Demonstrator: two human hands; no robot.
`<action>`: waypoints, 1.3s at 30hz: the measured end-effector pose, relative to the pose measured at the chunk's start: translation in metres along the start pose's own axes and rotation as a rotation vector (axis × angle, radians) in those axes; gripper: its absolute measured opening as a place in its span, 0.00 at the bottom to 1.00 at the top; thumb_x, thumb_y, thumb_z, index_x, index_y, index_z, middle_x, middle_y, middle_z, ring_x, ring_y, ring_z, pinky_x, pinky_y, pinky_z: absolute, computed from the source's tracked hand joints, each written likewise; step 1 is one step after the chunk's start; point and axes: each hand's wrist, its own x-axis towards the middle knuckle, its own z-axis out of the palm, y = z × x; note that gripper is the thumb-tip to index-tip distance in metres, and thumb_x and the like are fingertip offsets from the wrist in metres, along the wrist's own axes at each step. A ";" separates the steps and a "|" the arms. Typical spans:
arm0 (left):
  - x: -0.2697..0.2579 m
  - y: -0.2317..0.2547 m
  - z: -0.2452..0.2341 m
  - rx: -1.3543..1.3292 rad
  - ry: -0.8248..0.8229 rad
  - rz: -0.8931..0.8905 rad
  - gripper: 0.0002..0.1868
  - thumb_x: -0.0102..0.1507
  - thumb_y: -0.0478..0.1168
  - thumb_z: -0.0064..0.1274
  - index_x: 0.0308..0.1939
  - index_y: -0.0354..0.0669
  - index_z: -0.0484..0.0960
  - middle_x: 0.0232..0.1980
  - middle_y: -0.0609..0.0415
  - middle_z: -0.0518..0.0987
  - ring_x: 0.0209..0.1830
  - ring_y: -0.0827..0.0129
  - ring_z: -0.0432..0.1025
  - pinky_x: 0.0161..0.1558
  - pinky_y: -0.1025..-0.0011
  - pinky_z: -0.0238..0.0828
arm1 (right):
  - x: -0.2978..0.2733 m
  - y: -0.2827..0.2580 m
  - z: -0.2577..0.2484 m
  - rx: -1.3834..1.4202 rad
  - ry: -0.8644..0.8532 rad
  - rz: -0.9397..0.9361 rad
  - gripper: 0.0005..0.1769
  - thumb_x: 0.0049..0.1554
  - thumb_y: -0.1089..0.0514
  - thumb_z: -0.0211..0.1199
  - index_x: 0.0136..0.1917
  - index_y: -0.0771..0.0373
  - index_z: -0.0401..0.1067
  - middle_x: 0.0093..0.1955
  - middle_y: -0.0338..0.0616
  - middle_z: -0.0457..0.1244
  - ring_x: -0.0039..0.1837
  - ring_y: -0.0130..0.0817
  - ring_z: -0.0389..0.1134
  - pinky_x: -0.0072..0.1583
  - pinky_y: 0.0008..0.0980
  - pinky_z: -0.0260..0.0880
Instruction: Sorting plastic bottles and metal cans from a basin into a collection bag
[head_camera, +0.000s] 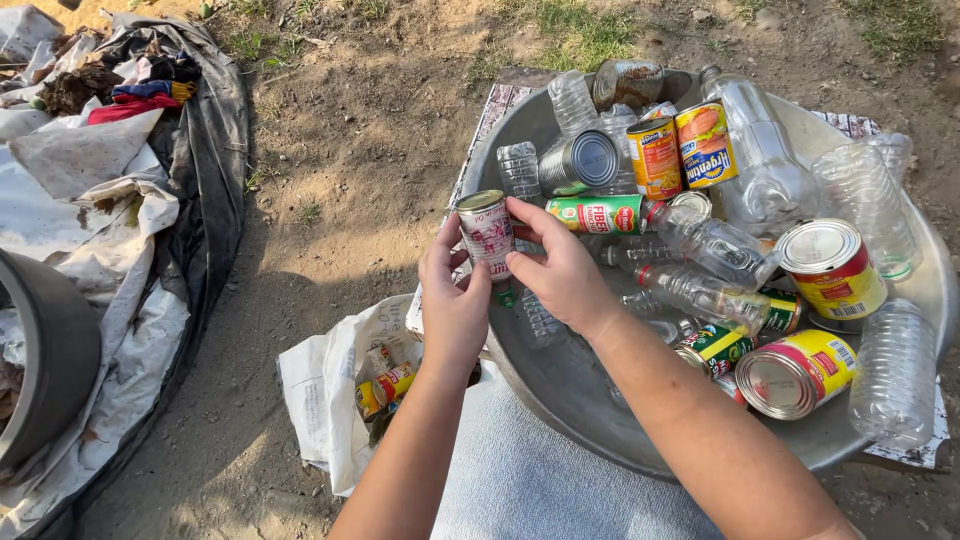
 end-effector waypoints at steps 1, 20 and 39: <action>0.000 -0.001 -0.004 0.003 0.008 -0.003 0.38 0.65 0.32 0.53 0.80 0.52 0.64 0.69 0.47 0.63 0.64 0.60 0.64 0.62 0.59 0.75 | 0.001 0.001 0.003 0.006 -0.007 -0.009 0.40 0.58 0.65 0.62 0.83 0.59 0.58 0.79 0.55 0.54 0.75 0.42 0.59 0.67 0.36 0.72; -0.012 -0.016 -0.084 -0.025 0.161 -0.030 0.38 0.65 0.30 0.52 0.80 0.52 0.66 0.68 0.52 0.65 0.61 0.70 0.63 0.60 0.70 0.72 | 0.015 0.016 0.085 0.095 -0.118 -0.015 0.39 0.57 0.67 0.62 0.81 0.62 0.60 0.79 0.56 0.56 0.76 0.45 0.62 0.66 0.37 0.73; -0.044 -0.054 -0.142 -0.127 0.302 -0.171 0.40 0.62 0.29 0.52 0.80 0.51 0.66 0.68 0.51 0.65 0.59 0.73 0.62 0.59 0.78 0.66 | 0.001 0.060 0.168 0.036 -0.188 0.104 0.41 0.53 0.65 0.63 0.80 0.64 0.62 0.76 0.58 0.58 0.74 0.47 0.66 0.62 0.35 0.77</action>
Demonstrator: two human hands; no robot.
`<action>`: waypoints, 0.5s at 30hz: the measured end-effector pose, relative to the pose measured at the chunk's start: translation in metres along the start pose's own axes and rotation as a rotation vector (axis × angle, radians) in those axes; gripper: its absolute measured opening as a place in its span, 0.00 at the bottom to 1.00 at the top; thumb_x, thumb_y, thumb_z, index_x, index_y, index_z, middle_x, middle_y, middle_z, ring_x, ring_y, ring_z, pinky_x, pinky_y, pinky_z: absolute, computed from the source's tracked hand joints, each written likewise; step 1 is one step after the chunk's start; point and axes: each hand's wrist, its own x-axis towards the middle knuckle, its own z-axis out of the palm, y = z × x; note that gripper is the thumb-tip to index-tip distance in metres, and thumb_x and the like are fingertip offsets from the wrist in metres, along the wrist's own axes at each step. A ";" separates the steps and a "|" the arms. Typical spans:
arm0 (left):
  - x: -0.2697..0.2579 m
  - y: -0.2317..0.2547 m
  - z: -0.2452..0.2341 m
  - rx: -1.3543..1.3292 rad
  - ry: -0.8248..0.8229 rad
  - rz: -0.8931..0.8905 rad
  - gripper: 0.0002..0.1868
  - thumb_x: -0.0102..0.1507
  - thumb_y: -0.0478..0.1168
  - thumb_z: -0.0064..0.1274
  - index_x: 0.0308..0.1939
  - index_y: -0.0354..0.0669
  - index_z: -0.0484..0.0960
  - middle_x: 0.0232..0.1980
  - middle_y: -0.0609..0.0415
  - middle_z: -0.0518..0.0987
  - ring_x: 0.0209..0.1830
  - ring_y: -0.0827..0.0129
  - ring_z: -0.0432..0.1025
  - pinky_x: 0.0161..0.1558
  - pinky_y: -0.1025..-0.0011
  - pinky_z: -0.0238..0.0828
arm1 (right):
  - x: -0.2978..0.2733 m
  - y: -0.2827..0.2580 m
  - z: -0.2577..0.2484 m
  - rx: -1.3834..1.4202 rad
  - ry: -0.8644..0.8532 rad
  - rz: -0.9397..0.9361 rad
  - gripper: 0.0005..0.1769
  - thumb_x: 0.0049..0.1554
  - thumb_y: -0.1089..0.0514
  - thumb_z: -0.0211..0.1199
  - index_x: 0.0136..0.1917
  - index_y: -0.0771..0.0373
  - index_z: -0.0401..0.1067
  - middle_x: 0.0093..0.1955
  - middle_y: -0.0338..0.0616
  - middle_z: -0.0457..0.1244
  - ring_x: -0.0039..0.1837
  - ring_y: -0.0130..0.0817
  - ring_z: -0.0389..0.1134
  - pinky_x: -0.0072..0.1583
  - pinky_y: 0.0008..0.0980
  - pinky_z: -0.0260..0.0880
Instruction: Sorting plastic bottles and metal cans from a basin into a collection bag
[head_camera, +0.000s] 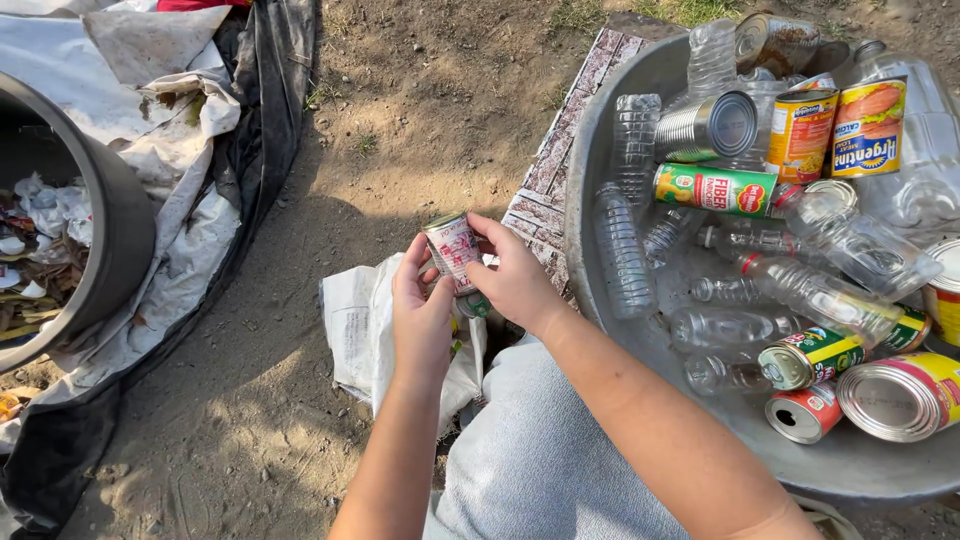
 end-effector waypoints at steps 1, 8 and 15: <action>-0.001 0.000 -0.002 -0.007 0.010 -0.018 0.40 0.62 0.29 0.52 0.80 0.51 0.66 0.68 0.52 0.65 0.59 0.74 0.62 0.59 0.80 0.65 | 0.001 0.004 0.004 -0.013 0.007 0.024 0.41 0.53 0.65 0.63 0.80 0.62 0.62 0.75 0.57 0.58 0.74 0.47 0.66 0.63 0.35 0.76; -0.008 0.002 -0.022 -0.012 0.044 -0.076 0.40 0.62 0.29 0.51 0.80 0.47 0.66 0.67 0.52 0.65 0.58 0.74 0.60 0.59 0.79 0.65 | 0.007 0.036 0.028 0.016 -0.026 0.080 0.41 0.52 0.64 0.63 0.79 0.62 0.62 0.75 0.56 0.58 0.73 0.47 0.66 0.65 0.38 0.75; -0.006 -0.014 -0.034 -0.010 0.082 -0.118 0.39 0.61 0.29 0.50 0.79 0.48 0.67 0.65 0.54 0.66 0.56 0.77 0.62 0.57 0.81 0.67 | 0.006 0.046 0.046 -0.055 -0.075 0.162 0.41 0.54 0.61 0.63 0.81 0.60 0.62 0.77 0.57 0.57 0.75 0.48 0.65 0.68 0.39 0.72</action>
